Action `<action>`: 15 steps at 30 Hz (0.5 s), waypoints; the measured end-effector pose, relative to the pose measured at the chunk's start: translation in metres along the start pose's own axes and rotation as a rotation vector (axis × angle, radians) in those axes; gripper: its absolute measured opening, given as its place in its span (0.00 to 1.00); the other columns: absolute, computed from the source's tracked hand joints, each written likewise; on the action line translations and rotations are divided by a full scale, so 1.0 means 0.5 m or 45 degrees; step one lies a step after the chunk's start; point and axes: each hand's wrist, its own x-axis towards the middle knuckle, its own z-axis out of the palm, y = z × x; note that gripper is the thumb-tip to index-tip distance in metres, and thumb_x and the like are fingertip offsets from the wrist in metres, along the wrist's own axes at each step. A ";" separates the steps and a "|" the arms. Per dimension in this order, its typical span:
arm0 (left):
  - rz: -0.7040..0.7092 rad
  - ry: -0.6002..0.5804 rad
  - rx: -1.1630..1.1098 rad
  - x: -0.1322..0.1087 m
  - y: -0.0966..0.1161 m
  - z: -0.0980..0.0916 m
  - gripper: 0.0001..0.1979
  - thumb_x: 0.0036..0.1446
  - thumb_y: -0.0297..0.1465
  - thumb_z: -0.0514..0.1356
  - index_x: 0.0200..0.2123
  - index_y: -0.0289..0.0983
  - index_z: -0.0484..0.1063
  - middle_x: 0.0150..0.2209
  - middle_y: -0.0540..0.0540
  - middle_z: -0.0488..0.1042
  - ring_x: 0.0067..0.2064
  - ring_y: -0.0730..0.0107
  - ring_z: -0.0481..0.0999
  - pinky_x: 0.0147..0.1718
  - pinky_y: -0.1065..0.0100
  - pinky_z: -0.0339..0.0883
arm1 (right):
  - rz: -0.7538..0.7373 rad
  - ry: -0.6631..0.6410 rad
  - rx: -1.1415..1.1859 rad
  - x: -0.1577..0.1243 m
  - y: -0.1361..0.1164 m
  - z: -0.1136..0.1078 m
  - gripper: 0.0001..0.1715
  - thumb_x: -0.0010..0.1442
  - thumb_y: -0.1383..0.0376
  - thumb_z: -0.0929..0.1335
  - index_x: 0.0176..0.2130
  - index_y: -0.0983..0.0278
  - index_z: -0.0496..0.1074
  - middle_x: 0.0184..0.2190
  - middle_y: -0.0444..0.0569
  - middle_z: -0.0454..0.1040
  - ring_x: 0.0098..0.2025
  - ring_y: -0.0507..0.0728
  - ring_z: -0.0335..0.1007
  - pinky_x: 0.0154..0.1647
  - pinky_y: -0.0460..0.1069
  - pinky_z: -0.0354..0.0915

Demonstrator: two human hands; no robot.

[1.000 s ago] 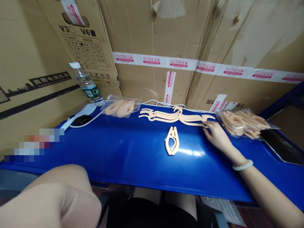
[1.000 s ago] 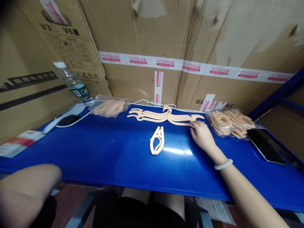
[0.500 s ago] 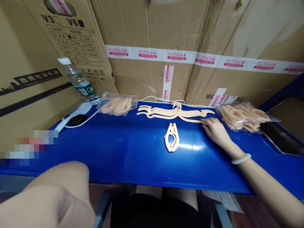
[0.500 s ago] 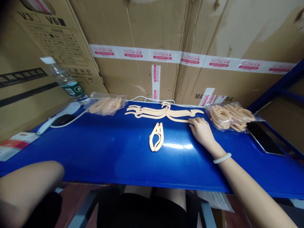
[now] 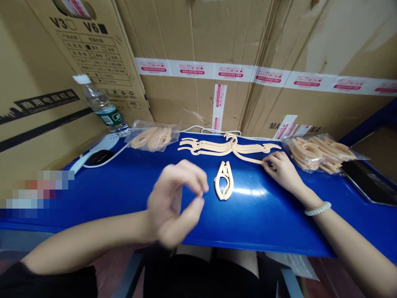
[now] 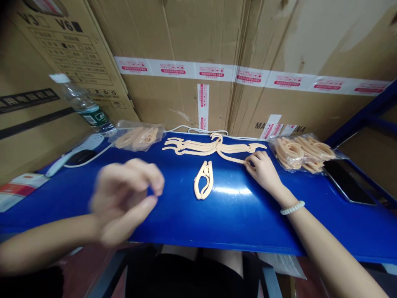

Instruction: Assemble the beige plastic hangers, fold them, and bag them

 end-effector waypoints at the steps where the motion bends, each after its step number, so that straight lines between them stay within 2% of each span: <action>1: 0.027 -0.023 0.015 0.015 -0.024 0.001 0.10 0.52 0.25 0.68 0.34 0.41 0.69 0.33 0.48 0.72 0.34 0.67 0.72 0.33 0.64 0.69 | 0.018 0.004 0.074 0.000 -0.004 -0.005 0.13 0.67 0.59 0.64 0.38 0.63 0.74 0.35 0.55 0.75 0.38 0.64 0.72 0.41 0.58 0.70; 3: -0.056 -0.033 0.050 0.042 -0.079 -0.001 0.10 0.53 0.24 0.64 0.36 0.40 0.68 0.35 0.49 0.71 0.33 0.70 0.71 0.32 0.67 0.68 | 0.093 0.010 0.195 -0.003 -0.013 -0.019 0.11 0.67 0.59 0.64 0.39 0.62 0.73 0.34 0.52 0.77 0.34 0.61 0.74 0.36 0.55 0.71; 5: -0.292 -0.015 0.064 0.060 -0.130 -0.006 0.09 0.51 0.26 0.64 0.35 0.39 0.67 0.35 0.49 0.71 0.33 0.71 0.71 0.29 0.70 0.66 | 0.169 0.059 0.259 -0.008 -0.022 -0.036 0.10 0.67 0.58 0.66 0.40 0.62 0.72 0.31 0.49 0.78 0.30 0.59 0.75 0.32 0.52 0.71; 7: -0.472 0.021 0.022 0.070 -0.163 -0.012 0.09 0.49 0.27 0.64 0.34 0.38 0.67 0.34 0.50 0.71 0.33 0.71 0.72 0.29 0.70 0.68 | 0.219 0.160 0.273 -0.013 -0.028 -0.053 0.11 0.66 0.57 0.67 0.41 0.61 0.73 0.31 0.49 0.78 0.30 0.58 0.75 0.33 0.51 0.71; 9: -0.643 0.078 -0.065 0.077 -0.177 -0.017 0.11 0.49 0.28 0.65 0.38 0.37 0.70 0.37 0.48 0.74 0.36 0.69 0.75 0.34 0.68 0.72 | 0.248 0.259 0.289 -0.016 -0.032 -0.070 0.11 0.66 0.56 0.68 0.42 0.61 0.74 0.33 0.49 0.79 0.30 0.58 0.75 0.34 0.51 0.72; 12: -0.840 0.209 -0.227 0.091 -0.176 -0.021 0.18 0.52 0.28 0.66 0.48 0.36 0.71 0.49 0.41 0.75 0.43 0.66 0.78 0.46 0.62 0.74 | 0.245 0.348 0.308 -0.016 -0.038 -0.091 0.13 0.66 0.56 0.69 0.45 0.61 0.75 0.32 0.47 0.77 0.30 0.58 0.74 0.34 0.52 0.71; 15: -0.841 0.299 -0.334 0.105 -0.171 -0.024 0.23 0.55 0.29 0.67 0.54 0.38 0.67 0.56 0.38 0.72 0.45 0.64 0.80 0.52 0.56 0.73 | 0.144 0.345 0.246 -0.012 -0.048 -0.105 0.13 0.68 0.57 0.67 0.49 0.60 0.75 0.30 0.47 0.74 0.29 0.58 0.71 0.32 0.53 0.68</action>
